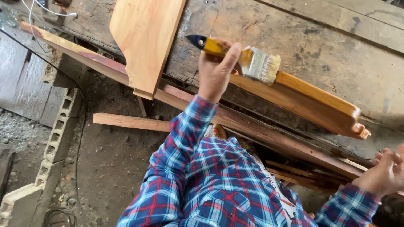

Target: The person applies a brown liquid finish to a curved wooden board using a yellow-handled brush. They dip the brush into a container to reload the finish and continue brushing the surface of the wood.

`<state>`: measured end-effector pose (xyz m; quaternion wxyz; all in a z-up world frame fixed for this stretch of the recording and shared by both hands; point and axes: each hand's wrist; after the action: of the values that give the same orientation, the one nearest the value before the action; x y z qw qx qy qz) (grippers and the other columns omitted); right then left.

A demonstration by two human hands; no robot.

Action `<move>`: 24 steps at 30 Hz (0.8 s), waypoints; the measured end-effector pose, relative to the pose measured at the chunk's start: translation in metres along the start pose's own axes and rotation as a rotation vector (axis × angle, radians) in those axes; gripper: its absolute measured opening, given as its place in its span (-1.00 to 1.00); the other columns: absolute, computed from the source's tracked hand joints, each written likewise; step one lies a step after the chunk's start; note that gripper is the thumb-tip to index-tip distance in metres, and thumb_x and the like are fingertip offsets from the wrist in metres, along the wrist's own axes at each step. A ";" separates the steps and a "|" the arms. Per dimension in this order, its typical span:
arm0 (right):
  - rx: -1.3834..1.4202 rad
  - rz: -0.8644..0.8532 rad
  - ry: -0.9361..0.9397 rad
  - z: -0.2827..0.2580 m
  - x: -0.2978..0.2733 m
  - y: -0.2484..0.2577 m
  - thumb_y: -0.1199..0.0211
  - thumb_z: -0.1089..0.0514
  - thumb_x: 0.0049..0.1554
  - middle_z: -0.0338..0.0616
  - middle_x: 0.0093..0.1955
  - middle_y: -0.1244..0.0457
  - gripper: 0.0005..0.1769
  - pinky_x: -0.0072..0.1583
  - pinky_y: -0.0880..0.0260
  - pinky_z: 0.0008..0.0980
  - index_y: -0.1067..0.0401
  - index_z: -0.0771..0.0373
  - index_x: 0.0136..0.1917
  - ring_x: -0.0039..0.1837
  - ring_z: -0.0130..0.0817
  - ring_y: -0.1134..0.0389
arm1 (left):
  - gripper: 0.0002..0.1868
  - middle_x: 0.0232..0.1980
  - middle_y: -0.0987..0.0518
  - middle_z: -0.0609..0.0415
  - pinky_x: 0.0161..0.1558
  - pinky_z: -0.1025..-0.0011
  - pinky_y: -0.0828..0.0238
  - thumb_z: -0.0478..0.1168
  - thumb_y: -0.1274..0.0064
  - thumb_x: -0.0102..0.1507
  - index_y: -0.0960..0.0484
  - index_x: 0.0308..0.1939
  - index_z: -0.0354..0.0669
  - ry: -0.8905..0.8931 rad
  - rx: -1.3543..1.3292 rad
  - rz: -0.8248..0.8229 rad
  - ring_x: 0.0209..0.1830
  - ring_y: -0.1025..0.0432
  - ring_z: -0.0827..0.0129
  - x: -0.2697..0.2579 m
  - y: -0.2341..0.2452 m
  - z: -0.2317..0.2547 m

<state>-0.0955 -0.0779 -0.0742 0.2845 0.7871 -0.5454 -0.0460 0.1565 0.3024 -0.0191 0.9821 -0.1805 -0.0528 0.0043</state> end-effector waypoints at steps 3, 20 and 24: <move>-0.012 -0.027 0.072 -0.010 -0.013 -0.005 -0.13 0.22 0.28 0.03 0.44 -0.39 -0.82 -0.10 -0.35 -0.59 -0.54 0.24 0.04 -0.06 -0.57 -0.39 | -0.85 -0.55 -0.52 0.14 -0.62 0.57 -0.37 -0.18 -0.12 0.27 -0.47 -0.32 -0.06 0.059 -0.060 0.031 -0.71 -0.46 0.43 0.008 0.012 -0.010; -0.015 0.107 0.263 -0.038 -0.038 -0.017 -0.33 0.19 0.33 -0.15 -0.06 -0.39 -0.89 0.08 -0.52 -0.25 -0.61 0.26 0.01 -0.01 -0.31 -0.41 | -0.87 -0.45 -0.38 0.22 -0.44 0.51 -0.25 -0.20 -0.03 0.34 -0.42 -0.27 -0.07 -0.381 0.586 -0.220 -0.55 -0.27 0.48 0.005 0.033 0.023; -0.152 0.116 0.174 -0.054 -0.045 -0.017 -0.29 0.01 0.22 -0.31 -0.04 -0.48 -0.83 0.12 -0.53 -0.20 -0.55 0.09 -0.14 0.04 -0.39 -0.52 | -0.88 -0.43 -0.58 0.09 -0.51 0.50 -0.58 -0.25 -0.07 0.31 -0.46 -0.27 -0.16 -0.448 0.819 -0.277 -0.57 -0.50 0.41 0.023 0.058 -0.008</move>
<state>-0.0785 -0.0124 -0.0484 0.3917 0.7315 -0.5581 -0.0020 0.1805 0.3541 -0.0451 0.9282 0.2349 -0.2806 -0.0671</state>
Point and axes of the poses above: each hand's wrist, its own x-axis towards the middle knuckle, its own y-axis out of the back of the hand, z = x × y
